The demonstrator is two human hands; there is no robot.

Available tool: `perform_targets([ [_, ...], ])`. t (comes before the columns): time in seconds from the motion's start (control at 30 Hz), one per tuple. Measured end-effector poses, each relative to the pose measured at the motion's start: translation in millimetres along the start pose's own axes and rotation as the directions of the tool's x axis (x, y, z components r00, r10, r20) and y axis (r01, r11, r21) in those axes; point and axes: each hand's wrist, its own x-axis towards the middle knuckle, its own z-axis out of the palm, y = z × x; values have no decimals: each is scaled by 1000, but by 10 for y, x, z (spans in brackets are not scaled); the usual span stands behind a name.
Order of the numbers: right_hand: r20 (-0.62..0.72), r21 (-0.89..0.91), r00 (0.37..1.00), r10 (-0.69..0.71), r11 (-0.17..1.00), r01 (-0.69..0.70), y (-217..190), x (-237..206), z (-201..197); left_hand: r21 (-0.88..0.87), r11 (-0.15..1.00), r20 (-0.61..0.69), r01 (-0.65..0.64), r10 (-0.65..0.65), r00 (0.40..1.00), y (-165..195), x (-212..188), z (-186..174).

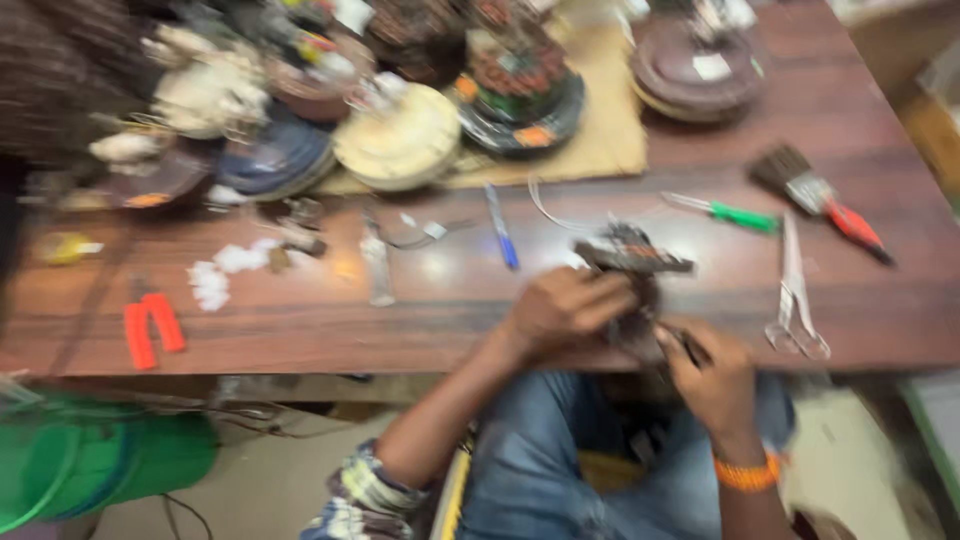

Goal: The person sits at a workbench and assembles an electric fan motor, fitting the wound copper armature into the motor housing and pressing the components together by hand. They repeatedly turn and reposition the motor unit while seating the parts, with pliers, a screwdriver, scissors, a file and a brush lying on the bench.

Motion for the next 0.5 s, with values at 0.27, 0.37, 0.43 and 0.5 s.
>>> perform_targets([
  [0.27,55,-22,977,-205,978,207,-601,498,-438,-395,771,-117,500,-582,805,475,110,116],
  [0.37,91,-11,945,-315,948,317,-760,722,-375,-599,592,-122,540,-733,669,569,151,223],
  [0.43,123,-24,924,-362,930,368,-792,850,-339,-721,446,-83,530,-815,573,592,146,332],
  [0.5,142,-49,912,-384,918,394,-802,943,-291,-885,181,53,428,-876,480,599,118,445],
])
